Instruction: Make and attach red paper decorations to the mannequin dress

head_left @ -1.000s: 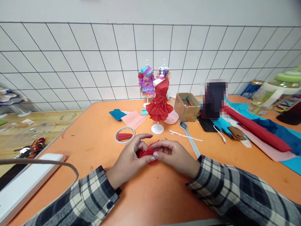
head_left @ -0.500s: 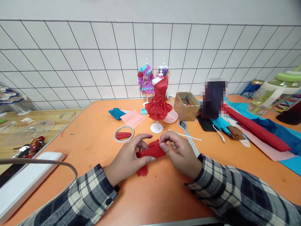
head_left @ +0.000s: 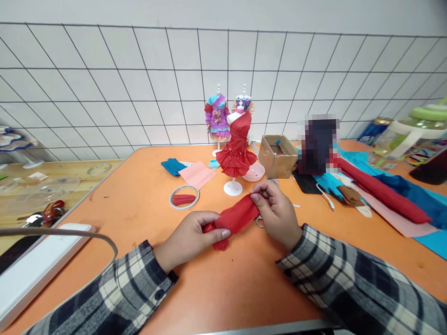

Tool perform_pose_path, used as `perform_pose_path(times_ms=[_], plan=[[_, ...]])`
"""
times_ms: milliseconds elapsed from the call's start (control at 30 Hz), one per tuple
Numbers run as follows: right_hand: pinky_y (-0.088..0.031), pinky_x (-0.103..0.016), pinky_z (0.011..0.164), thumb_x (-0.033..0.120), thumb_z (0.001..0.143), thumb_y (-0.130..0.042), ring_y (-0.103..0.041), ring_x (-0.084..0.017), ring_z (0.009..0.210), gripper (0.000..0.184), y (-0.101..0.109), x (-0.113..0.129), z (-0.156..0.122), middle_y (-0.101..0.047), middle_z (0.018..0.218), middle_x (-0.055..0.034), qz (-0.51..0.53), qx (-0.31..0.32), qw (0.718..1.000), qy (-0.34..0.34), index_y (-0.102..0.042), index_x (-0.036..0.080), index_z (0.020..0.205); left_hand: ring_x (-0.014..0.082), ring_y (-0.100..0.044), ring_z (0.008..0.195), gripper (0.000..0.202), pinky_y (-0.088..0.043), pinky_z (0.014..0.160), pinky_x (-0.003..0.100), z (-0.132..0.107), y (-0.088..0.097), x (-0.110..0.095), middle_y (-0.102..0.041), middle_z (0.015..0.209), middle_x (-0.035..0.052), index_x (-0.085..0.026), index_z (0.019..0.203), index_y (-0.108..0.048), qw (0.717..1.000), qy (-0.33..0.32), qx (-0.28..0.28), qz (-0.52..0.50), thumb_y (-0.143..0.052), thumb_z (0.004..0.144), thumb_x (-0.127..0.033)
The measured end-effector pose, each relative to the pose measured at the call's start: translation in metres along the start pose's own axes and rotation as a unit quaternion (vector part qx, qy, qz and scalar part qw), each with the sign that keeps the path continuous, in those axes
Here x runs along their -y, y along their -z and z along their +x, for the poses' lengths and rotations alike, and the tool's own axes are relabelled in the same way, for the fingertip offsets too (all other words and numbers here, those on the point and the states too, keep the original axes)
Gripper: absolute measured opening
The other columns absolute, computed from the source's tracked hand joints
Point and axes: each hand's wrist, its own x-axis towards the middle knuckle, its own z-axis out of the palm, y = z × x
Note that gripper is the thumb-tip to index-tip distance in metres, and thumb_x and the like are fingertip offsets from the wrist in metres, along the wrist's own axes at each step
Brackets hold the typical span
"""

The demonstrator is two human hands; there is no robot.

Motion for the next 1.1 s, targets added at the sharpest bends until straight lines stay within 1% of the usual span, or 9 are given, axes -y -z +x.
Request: perform_pose_path(times_ms=[133,300,433,567,633,733,800,900,1100], plan=[[-0.041,-0.024,0.059,0.022,0.093,-0.049,-0.055,-0.013,0.066,0.006,0.002,0.007,-0.002,-0.062,0.079,0.0005,-0.074,0.003,0.995,0.072,-0.055,0.021,0.092,0.0141,-0.062,0.066,0.037,-0.049,0.059,0.023,-0.001,-0.003,-0.002,-0.067,0.080,0.0029,-0.013,0.099,-0.063,0.999,-0.026,-0.022,0.005,-0.076,0.072,-0.036],[-0.044,-0.027,0.068,0.018,0.092,-0.051,-0.057,-0.016,0.074,0.008,0.006,0.021,-0.004,-0.064,0.078,-0.0015,-0.150,-0.010,0.967,0.204,-0.056,0.021,0.087,0.0139,-0.060,0.054,0.025,-0.046,0.053,0.024,-0.001,-0.003,0.001,-0.064,0.059,0.0021,-0.013,0.077,-0.068,0.990,-0.045,-0.056,0.123,-0.061,0.085,-0.036],[-0.047,-0.029,0.073,0.014,0.088,-0.053,-0.058,-0.016,0.072,0.010,0.005,0.037,-0.012,-0.068,0.076,-0.0012,-0.158,0.066,0.918,0.357,-0.060,0.020,0.091,0.0182,-0.066,0.074,0.017,-0.051,0.073,0.031,0.001,0.006,0.002,-0.074,0.076,0.0046,-0.019,0.083,-0.076,0.931,-0.202,-0.159,0.258,-0.060,0.082,-0.017],[-0.048,-0.029,0.074,0.036,0.090,-0.054,-0.062,-0.015,0.076,0.023,0.003,0.044,-0.021,-0.070,0.085,-0.0032,-0.044,0.172,0.880,0.440,-0.064,0.018,0.101,0.0184,-0.065,0.085,0.026,-0.050,0.085,0.037,0.000,0.017,0.004,-0.072,0.087,0.0031,-0.026,0.090,-0.078,0.861,-0.337,-0.215,0.314,-0.059,0.083,-0.010],[-0.047,-0.029,0.073,0.038,0.091,-0.053,-0.061,-0.015,0.076,0.023,0.002,0.039,-0.020,-0.069,0.085,-0.0038,0.002,0.118,0.934,0.338,-0.065,0.019,0.096,0.0184,-0.063,0.089,0.024,-0.050,0.089,0.038,-0.003,0.020,0.004,-0.068,0.088,0.0025,-0.029,0.091,-0.078,0.828,-0.373,-0.248,0.339,-0.063,0.083,-0.012],[-0.046,-0.029,0.068,0.037,0.093,-0.050,-0.058,-0.015,0.073,0.026,-0.002,0.023,-0.011,-0.065,0.078,-0.0037,0.046,0.067,0.996,0.037,-0.065,0.017,0.086,0.0179,-0.061,0.090,0.022,-0.046,0.096,0.042,-0.006,0.022,0.003,-0.063,0.084,0.0013,-0.031,0.092,-0.078,0.797,-0.402,-0.258,0.369,-0.066,0.084,-0.014],[-0.046,-0.030,0.071,0.043,0.090,-0.053,-0.059,-0.017,0.076,0.031,-0.007,0.014,-0.006,-0.066,0.080,-0.0046,0.121,0.139,0.976,-0.115,-0.066,0.016,0.083,0.0169,-0.061,0.087,0.021,-0.046,0.096,0.042,-0.006,0.022,0.003,-0.062,0.081,0.0006,-0.031,0.093,-0.077,0.790,-0.416,-0.242,0.379,-0.066,0.085,-0.016],[-0.044,-0.032,0.081,0.051,0.082,-0.064,-0.059,-0.018,0.083,0.037,-0.015,0.008,-0.005,-0.067,0.085,-0.0051,0.246,0.245,0.913,-0.213,-0.069,0.015,0.085,0.0156,-0.059,0.080,0.019,-0.048,0.090,0.041,-0.003,0.023,0.004,-0.061,0.079,0.0009,-0.031,0.095,-0.077,0.793,-0.426,-0.216,0.377,-0.063,0.089,-0.019],[-0.030,-0.025,0.059,0.047,0.072,-0.077,-0.039,-0.008,0.060,0.035,-0.022,0.007,-0.014,-0.057,0.068,0.0026,0.310,0.234,0.871,-0.302,-0.072,0.015,0.086,0.0148,-0.057,0.076,0.018,-0.047,0.089,0.040,-0.002,0.022,0.005,-0.061,0.074,0.0002,-0.031,0.093,-0.077,0.799,-0.432,-0.190,0.372,-0.060,0.092,-0.027]])
